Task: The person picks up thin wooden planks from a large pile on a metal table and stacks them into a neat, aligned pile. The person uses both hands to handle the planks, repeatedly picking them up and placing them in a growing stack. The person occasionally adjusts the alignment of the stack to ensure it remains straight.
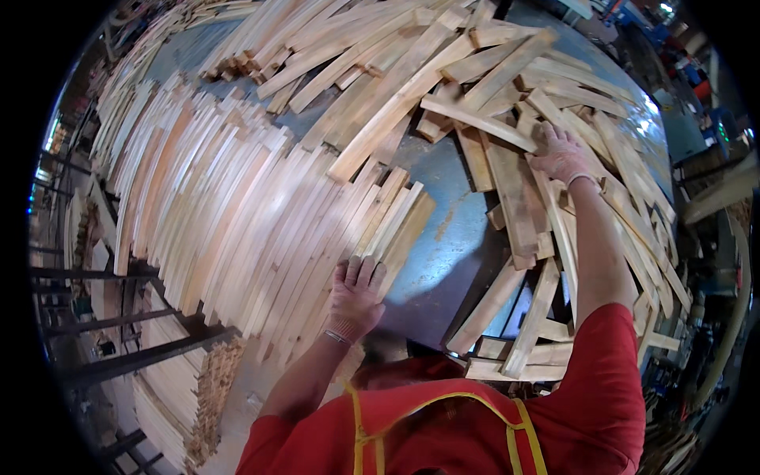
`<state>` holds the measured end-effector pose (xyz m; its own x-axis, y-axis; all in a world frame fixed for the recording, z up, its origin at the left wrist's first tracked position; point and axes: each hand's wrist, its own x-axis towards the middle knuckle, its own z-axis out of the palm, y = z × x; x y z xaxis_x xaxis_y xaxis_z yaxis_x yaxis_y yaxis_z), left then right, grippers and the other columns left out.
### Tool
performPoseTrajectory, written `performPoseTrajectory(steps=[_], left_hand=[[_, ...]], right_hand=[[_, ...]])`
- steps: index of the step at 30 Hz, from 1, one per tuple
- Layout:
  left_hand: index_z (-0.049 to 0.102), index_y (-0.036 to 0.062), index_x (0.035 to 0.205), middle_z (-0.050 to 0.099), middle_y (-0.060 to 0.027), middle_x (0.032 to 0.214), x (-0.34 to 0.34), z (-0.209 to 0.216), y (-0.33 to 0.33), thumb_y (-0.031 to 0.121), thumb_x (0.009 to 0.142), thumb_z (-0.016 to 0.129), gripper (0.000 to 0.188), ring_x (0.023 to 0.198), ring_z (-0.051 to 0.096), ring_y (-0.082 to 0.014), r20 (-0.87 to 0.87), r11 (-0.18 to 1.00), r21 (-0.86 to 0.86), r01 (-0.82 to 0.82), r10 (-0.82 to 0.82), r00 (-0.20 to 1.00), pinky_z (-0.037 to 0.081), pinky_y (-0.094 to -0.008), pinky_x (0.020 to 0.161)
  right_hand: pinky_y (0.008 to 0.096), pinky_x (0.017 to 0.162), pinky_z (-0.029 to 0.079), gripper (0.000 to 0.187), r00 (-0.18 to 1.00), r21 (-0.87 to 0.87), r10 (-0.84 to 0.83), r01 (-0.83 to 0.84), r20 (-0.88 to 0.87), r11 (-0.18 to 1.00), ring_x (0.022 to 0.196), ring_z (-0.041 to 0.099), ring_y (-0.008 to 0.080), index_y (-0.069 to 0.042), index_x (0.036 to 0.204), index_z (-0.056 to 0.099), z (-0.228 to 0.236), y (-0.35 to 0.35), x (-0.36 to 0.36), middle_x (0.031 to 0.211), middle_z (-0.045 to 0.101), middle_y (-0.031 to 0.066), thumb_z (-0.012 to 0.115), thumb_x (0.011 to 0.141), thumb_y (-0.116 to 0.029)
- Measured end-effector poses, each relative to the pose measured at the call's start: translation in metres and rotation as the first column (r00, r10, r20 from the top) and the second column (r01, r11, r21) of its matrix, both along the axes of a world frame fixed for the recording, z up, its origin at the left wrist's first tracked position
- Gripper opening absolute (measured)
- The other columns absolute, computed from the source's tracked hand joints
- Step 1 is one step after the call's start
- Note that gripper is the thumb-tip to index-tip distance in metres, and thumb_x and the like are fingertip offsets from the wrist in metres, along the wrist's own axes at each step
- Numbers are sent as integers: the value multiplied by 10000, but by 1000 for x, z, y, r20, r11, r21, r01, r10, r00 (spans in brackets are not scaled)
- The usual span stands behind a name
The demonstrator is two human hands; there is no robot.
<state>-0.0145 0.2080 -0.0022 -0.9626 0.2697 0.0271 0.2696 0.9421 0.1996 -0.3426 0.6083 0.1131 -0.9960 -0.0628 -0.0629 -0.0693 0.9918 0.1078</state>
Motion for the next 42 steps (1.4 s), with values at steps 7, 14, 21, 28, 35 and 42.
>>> performPoseTrajectory(steps=[7, 14, 21, 28, 35, 42], left_hand=[[656, 89, 1291, 570, -121, 1390, 7, -8, 24, 184, 856, 656, 445, 1332, 517, -357, -174, 997, -21, -71, 66, 982, 353, -560, 1186], [541, 144, 1429, 540, -97, 1510, 36, -16, 14, 260, 982, 518, 463, 1453, 445, -317, 78, 975, -131, 181, -172, 982, 325, -549, 1243], [554, 78, 1402, 529, -122, 1513, 47, -11, -3, 243, 988, 499, 449, 1470, 407, -292, 8, 975, -208, -75, 78, 997, 270, -490, 1252], [587, 74, 1367, 624, -82, 1307, 50, 11, 1, 246, 957, 551, 446, 1287, 578, -271, 203, 986, -51, -159, 166, 965, 433, -427, 1116], [602, 57, 1312, 633, -155, 1294, 38, 17, -27, 300, 895, 671, 488, 1178, 631, -373, 201, 968, 206, -146, 104, 974, 507, -498, 1015], [476, 35, 1448, 501, -157, 1480, 65, 0, -14, 301, 855, 752, 706, 1369, 470, -362, -48, 983, -16, -183, 182, 982, 389, -569, 1123]], right_hand=[[510, 967, 561, 433, 965, 12, 263, -263, -2, 965, 1080, 697, 435, -126, 1342, 642, -21, -14, -8, 1158, 737, 211, 595, 964, -332], [436, 887, 577, 472, 961, -461, 35, 99, 273, 882, 981, 759, 323, -39, 1246, 690, 19, -73, 138, 1057, 773, 204, 629, 952, -403], [453, 890, 596, 859, 783, -582, -46, 498, 620, 643, 1033, 748, 370, 53, 1579, 293, -108, -138, 373, 1115, 735, 280, 660, 960, -417], [414, 1019, 543, 1150, 698, -529, 124, 402, 705, 748, 1189, 698, 406, 98, 1633, 106, -107, -254, 382, 1286, 693, 301, 747, 914, -529], [411, 1066, 509, 666, 585, -769, 548, 224, 598, 599, 1310, 605, 336, -45, 1496, 527, -111, -212, 330, 1408, 599, 231, 735, 888, -219], [442, 1100, 501, 542, 724, -528, 675, -521, 143, 671, 1276, 627, 367, -84, 1431, 636, -68, -169, 150, 1425, 647, 195, 643, 977, -380]])
